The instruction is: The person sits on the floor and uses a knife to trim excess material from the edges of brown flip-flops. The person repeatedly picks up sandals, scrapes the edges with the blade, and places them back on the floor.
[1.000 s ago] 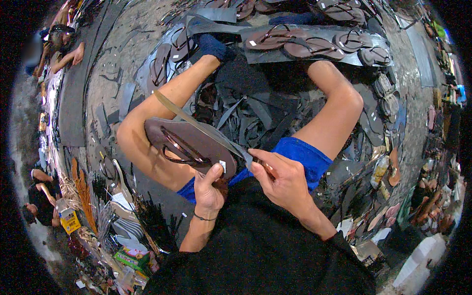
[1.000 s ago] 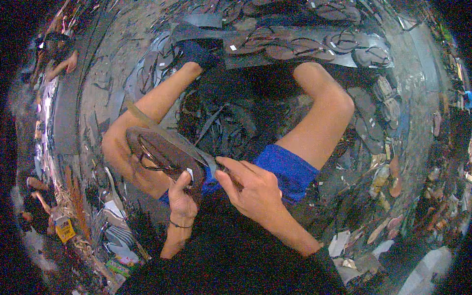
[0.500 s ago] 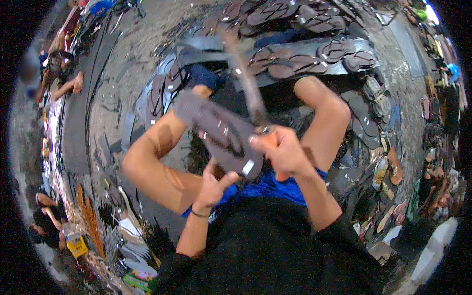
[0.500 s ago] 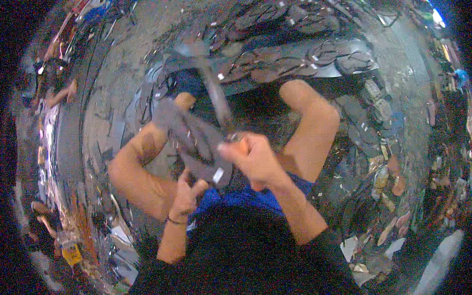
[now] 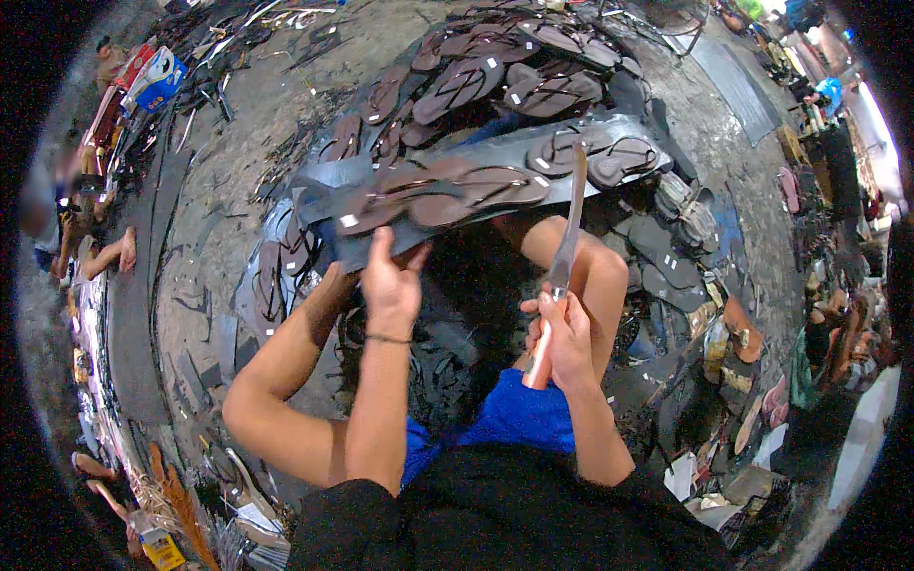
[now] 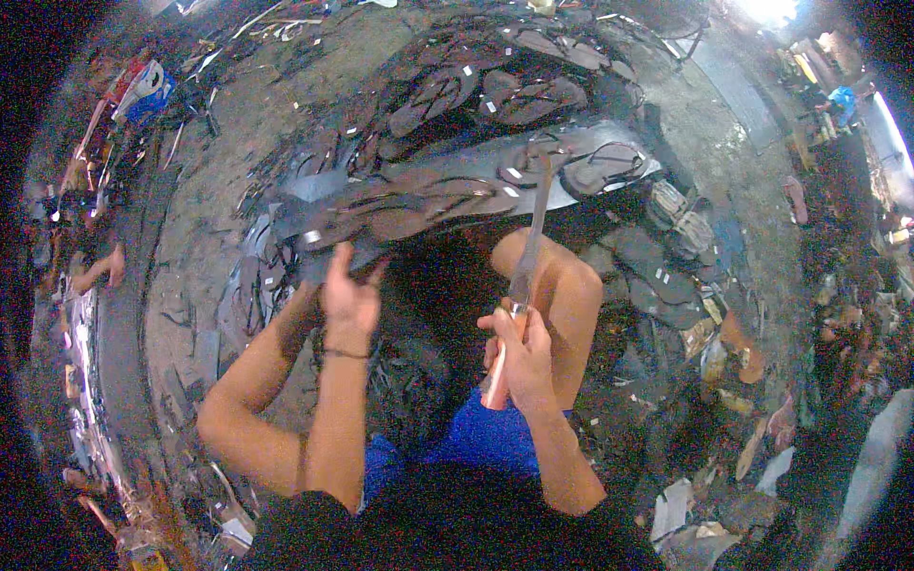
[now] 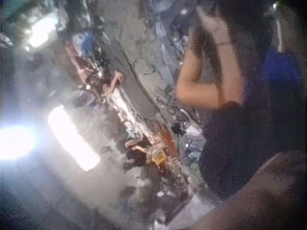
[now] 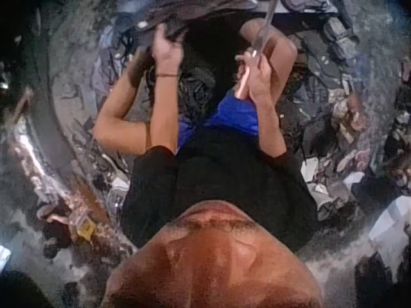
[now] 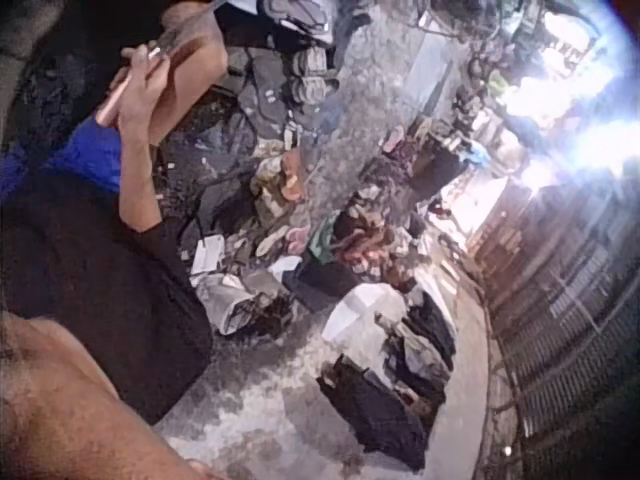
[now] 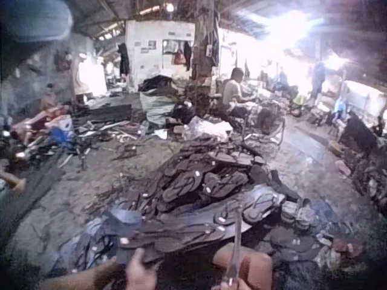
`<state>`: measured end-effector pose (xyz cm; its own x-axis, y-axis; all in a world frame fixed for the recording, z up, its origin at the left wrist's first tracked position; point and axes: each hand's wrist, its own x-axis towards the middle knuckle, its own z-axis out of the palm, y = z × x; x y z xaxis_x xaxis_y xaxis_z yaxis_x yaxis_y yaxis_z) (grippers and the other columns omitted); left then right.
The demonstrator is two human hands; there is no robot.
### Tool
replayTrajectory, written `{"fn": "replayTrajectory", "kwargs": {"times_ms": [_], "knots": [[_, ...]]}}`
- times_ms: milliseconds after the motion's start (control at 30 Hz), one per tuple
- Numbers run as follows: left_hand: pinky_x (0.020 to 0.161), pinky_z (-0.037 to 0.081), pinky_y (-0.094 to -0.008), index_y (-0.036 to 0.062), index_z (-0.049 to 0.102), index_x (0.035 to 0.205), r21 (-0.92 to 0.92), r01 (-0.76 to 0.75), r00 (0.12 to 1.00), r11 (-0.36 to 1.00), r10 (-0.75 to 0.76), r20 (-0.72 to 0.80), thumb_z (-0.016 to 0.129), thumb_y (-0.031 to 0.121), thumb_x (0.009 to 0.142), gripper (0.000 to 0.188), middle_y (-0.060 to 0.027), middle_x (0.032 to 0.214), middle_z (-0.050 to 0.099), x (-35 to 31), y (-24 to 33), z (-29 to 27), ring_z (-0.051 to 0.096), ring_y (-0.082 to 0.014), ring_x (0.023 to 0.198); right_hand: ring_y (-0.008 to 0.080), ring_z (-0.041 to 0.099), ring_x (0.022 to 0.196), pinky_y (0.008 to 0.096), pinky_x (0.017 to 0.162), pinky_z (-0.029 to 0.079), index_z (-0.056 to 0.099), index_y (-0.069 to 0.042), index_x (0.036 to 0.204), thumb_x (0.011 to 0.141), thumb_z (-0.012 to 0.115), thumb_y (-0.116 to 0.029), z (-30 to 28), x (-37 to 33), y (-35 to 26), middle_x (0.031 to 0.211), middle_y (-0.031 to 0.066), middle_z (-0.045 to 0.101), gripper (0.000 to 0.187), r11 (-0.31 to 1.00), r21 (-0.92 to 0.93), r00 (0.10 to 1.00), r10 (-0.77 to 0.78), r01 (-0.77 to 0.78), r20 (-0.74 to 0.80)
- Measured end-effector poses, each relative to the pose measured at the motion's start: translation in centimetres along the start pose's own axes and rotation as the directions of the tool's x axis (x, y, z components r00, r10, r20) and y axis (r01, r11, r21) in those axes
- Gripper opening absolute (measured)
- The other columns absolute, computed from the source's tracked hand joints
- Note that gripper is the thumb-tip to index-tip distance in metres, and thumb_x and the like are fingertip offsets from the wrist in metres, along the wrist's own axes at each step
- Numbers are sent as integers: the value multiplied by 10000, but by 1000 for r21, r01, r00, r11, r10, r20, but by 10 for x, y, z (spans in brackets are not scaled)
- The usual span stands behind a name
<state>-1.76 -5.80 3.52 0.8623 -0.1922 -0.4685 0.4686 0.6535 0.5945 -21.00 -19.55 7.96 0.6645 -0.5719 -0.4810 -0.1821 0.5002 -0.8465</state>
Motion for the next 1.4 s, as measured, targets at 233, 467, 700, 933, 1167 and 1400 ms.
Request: {"fn": "replayTrajectory", "kwargs": {"times_ms": [233,467,700,933,1167,1400], "knots": [[975,451,-415,42,424,1273,-7,-214,906,977,196,-374,582,487,876,617,-157,1301,399,1,138,-147,461,-274,1128,111,565,639,260,514,507,379,-60,1322,942,560,-214,40,7,30,966,89,607,448,997,-75,975,-1,18,220],[913,507,-388,41,444,1264,79,96,992,992,-102,80,569,358,930,477,-189,1188,550,-25,9,-138,600,-282,981,95,534,553,262,493,462,421,-46,1264,972,505,-255,61,6,50,768,33,573,369,919,-395,957,130,-18,259],[505,471,-260,107,620,992,217,89,965,972,-29,-261,651,542,814,471,-15,811,603,30,-7,-55,579,-137,650,454,621,803,501,687,485,444,-38,1209,947,504,-297,52,-8,86,855,277,629,373,671,-689,948,-65,273,312],[468,412,-216,122,624,994,215,113,986,970,-83,-144,694,447,828,371,-8,784,603,32,19,-58,521,-92,569,476,598,737,547,615,465,413,-32,988,941,516,-264,68,16,90,770,244,622,258,596,-711,913,-100,374,396],[484,399,-190,116,606,1019,116,129,989,985,-120,-81,674,361,870,295,2,809,592,34,26,-66,504,-59,590,472,595,770,541,651,469,421,-11,968,937,509,-274,99,77,71,784,247,619,279,558,-716,864,-5,421,504],[470,402,-198,83,607,993,116,87,992,989,-75,-101,666,339,878,287,-18,782,597,30,35,-64,496,-58,559,432,622,844,507,741,500,594,-2,1022,895,556,-317,142,135,94,908,244,647,341,345,-806,817,159,481,555]]}}
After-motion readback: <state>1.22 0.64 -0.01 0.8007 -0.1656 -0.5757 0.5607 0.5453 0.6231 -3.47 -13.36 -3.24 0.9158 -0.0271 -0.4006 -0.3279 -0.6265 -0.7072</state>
